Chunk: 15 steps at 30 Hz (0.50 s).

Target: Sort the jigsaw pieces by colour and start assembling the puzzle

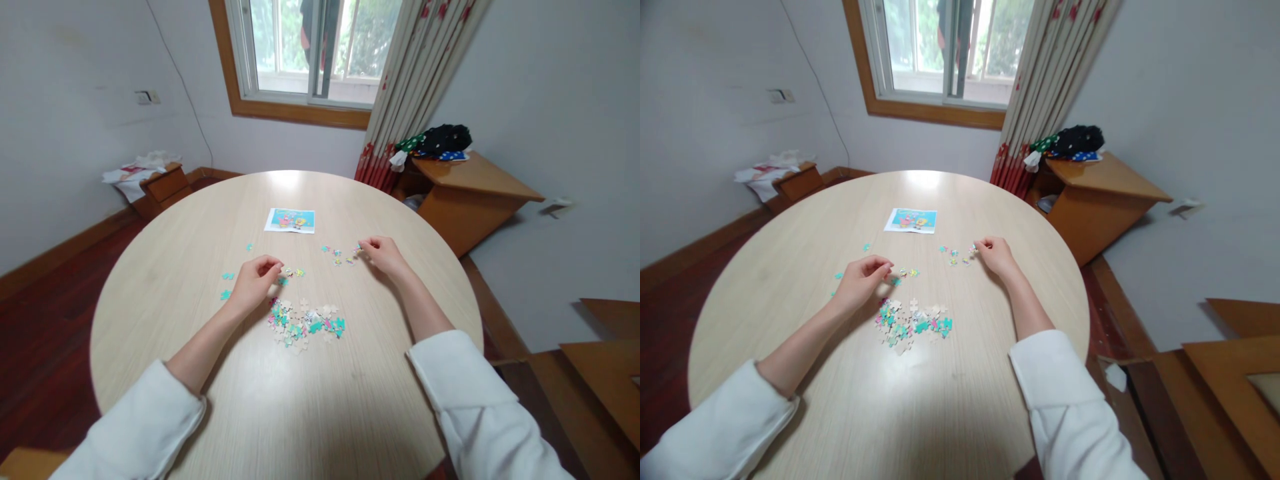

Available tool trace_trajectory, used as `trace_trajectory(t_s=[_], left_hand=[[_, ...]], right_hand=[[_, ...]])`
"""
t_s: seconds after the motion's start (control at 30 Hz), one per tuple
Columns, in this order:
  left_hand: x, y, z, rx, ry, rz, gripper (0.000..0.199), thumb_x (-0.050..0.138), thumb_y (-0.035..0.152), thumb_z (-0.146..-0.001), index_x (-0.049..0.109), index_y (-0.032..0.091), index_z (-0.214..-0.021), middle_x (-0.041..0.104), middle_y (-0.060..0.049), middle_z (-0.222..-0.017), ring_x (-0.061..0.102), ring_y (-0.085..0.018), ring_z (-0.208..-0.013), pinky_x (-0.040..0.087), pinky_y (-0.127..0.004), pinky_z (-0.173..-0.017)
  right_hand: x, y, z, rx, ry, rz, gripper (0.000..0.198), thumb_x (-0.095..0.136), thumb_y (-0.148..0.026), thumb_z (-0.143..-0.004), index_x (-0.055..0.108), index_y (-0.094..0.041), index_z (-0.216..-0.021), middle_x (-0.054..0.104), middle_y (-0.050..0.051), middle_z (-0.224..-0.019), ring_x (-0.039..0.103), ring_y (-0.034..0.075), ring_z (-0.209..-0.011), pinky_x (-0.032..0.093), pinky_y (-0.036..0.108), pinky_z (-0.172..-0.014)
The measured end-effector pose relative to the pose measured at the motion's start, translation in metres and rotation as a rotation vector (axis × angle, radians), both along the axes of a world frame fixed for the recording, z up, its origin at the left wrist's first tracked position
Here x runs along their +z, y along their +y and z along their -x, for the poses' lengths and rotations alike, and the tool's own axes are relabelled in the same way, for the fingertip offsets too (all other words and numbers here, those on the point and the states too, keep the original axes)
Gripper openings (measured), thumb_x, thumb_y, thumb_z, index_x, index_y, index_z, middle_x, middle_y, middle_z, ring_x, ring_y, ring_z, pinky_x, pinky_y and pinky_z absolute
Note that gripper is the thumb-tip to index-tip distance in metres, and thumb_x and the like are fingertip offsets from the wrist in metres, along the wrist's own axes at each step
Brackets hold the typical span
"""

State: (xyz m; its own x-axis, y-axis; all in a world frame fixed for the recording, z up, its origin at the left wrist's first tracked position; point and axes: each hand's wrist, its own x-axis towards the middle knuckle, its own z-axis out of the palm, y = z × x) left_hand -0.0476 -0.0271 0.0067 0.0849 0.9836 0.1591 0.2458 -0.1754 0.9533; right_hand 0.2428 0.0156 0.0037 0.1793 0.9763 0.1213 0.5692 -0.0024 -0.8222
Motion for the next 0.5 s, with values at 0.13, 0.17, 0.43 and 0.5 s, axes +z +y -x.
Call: trace_trajectory(t_s=[0.13, 0.17, 0.43, 0.5], left_hand=[[0.000, 0.000, 0.000, 0.007, 0.008, -0.003, 0.018, 0.059, 0.034, -0.068, 0.062, 0.016, -0.069, 0.063, -0.003, -0.067, 0.056, -0.015, -0.064, 0.045, -0.028, -0.063], [0.000, 0.000, 0.000, 0.009, 0.010, -0.002, 0.018, 0.059, 0.034, -0.068, 0.062, 0.016, -0.068, 0.063, -0.003, -0.067, 0.056, -0.015, -0.063, 0.045, -0.028, -0.063], [0.000, -0.001, -0.001, 0.002, 0.011, 0.003, 0.014, 0.059, 0.030, -0.069, 0.062, 0.017, -0.068, 0.062, -0.002, -0.065, 0.055, -0.014, -0.061, 0.044, -0.028, -0.062], [0.000, -0.001, -0.001, 0.001, 0.013, 0.003, 0.014, 0.059, 0.030, -0.069, 0.062, 0.017, -0.068, 0.062, -0.002, -0.065, 0.055, -0.013, -0.061, 0.044, -0.028, -0.062]], right_hand=[[-0.013, 0.008, 0.005, -0.047, -0.030, -0.004, 0.029, 0.056, -0.039, -0.072, 0.055, -0.016, -0.056, 0.053, 0.000, -0.054, 0.046, 0.012, -0.055, 0.033, 0.026, -0.056], [-0.015, 0.010, 0.006, -0.053, -0.038, -0.008, 0.028, 0.056, -0.038, -0.072, 0.055, -0.016, -0.056, 0.054, 0.000, -0.054, 0.047, 0.012, -0.055, 0.033, 0.025, -0.056], [-0.024, 0.017, 0.011, -0.083, -0.158, -0.015, 0.027, 0.053, -0.037, -0.073, 0.060, -0.015, -0.060, 0.060, 0.001, -0.059, 0.051, 0.013, -0.058, 0.033, 0.024, -0.055], [-0.024, 0.017, 0.011, -0.087, -0.188, -0.004, 0.027, 0.053, -0.038, -0.074, 0.061, -0.015, -0.061, 0.061, 0.001, -0.060, 0.051, 0.013, -0.058, 0.033, 0.024, -0.055]])
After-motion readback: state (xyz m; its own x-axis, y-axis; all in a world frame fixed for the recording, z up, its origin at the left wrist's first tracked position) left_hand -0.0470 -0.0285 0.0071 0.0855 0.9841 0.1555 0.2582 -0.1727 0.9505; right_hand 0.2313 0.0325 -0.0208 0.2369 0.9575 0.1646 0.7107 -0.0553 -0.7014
